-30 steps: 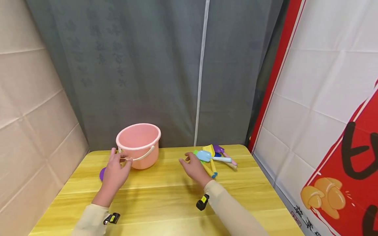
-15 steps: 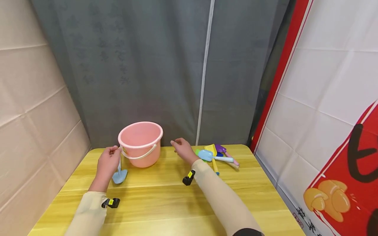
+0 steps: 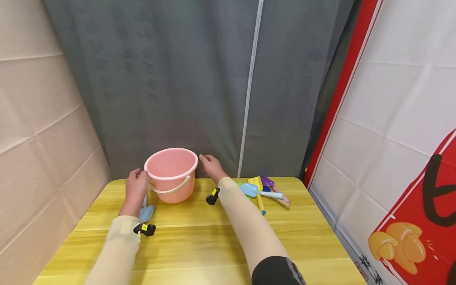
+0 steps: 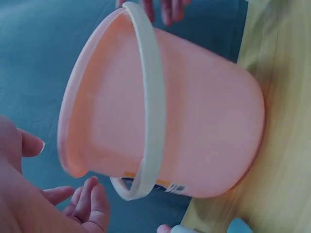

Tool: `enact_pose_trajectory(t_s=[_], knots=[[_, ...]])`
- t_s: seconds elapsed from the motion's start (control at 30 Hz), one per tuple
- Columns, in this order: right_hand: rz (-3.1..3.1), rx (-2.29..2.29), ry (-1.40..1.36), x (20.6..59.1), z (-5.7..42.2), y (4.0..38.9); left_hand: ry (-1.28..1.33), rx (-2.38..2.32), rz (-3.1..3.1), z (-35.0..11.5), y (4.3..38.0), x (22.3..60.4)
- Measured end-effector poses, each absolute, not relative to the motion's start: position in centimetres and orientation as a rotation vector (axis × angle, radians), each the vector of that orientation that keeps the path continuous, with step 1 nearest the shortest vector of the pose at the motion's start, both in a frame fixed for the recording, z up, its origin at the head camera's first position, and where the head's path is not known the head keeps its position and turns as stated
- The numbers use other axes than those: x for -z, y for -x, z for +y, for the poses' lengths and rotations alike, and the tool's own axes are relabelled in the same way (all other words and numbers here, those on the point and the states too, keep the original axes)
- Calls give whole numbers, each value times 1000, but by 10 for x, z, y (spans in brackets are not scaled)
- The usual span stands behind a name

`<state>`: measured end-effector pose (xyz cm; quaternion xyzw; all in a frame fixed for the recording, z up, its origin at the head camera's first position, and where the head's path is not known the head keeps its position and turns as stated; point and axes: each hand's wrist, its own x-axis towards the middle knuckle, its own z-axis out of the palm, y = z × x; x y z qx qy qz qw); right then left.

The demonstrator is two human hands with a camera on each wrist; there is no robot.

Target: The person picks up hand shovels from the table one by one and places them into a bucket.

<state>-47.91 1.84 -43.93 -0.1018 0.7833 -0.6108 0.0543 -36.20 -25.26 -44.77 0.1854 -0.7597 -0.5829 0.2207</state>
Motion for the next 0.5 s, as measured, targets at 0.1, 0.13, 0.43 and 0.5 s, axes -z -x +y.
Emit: enact_pose_trajectory(t_s=[0.1,0.13,0.43,0.5], knots=[[2388,1845,308,437,10,484,-519,1632,-2085,-247,366,448],[2393,1845,299,437,8,486,-522,1643,-2082,-245,368,449],[2317,2000,192,435,-12,496,-566,1713,-1963,-235,379,453],[2297,2024,160,437,-15,498,-570,1736,-1941,-233,382,454]])
